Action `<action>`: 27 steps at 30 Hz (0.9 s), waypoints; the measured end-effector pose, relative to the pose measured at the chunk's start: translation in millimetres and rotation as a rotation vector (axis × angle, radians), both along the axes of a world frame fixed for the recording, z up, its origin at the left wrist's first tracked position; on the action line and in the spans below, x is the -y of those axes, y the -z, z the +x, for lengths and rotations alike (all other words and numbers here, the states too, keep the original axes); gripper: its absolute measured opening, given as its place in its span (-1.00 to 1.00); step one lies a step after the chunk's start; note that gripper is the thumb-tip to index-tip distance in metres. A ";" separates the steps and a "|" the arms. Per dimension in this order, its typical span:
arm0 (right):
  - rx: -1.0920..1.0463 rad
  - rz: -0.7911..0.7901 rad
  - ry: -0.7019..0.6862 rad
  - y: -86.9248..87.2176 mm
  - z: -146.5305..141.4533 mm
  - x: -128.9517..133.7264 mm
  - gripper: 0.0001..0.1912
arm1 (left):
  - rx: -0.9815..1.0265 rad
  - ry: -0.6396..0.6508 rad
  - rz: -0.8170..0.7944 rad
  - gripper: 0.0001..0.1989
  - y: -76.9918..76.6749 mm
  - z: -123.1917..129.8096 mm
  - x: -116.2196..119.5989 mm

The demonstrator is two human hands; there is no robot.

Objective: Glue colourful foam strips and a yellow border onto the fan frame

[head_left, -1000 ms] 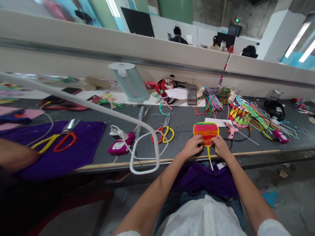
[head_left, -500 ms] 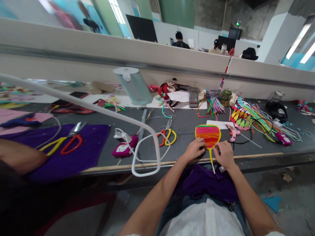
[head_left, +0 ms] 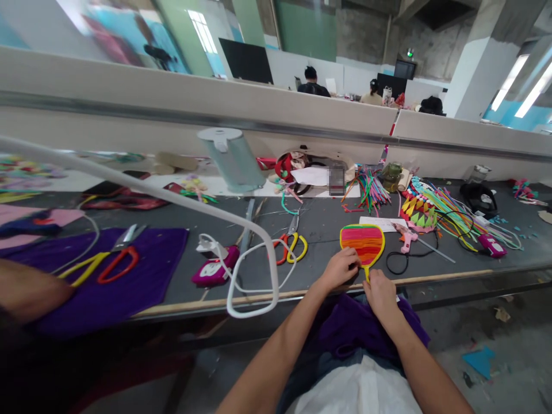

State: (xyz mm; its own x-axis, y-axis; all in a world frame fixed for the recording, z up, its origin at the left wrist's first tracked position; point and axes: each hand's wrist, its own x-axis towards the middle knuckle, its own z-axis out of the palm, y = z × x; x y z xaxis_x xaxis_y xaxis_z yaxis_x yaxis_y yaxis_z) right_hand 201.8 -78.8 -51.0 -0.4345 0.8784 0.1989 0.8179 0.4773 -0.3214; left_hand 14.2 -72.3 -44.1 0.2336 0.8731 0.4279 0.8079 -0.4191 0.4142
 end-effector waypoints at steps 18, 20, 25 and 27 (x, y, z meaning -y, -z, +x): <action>-0.358 -0.206 -0.174 -13.3 46.5 -21.6 -0.85 | -0.228 0.013 0.139 -0.84 4.8 12.7 21.0; -0.340 -0.187 -0.145 -21.3 51.9 -34.7 -0.83 | -0.250 0.032 0.134 -0.83 4.1 14.2 22.2; -0.230 -0.174 0.031 -39.0 49.5 -85.2 -0.80 | -0.275 0.044 0.131 -0.81 2.2 14.7 21.8; -0.163 -0.202 0.078 -42.9 41.7 -103.8 -0.72 | -0.281 0.046 0.134 -0.81 2.2 14.4 21.8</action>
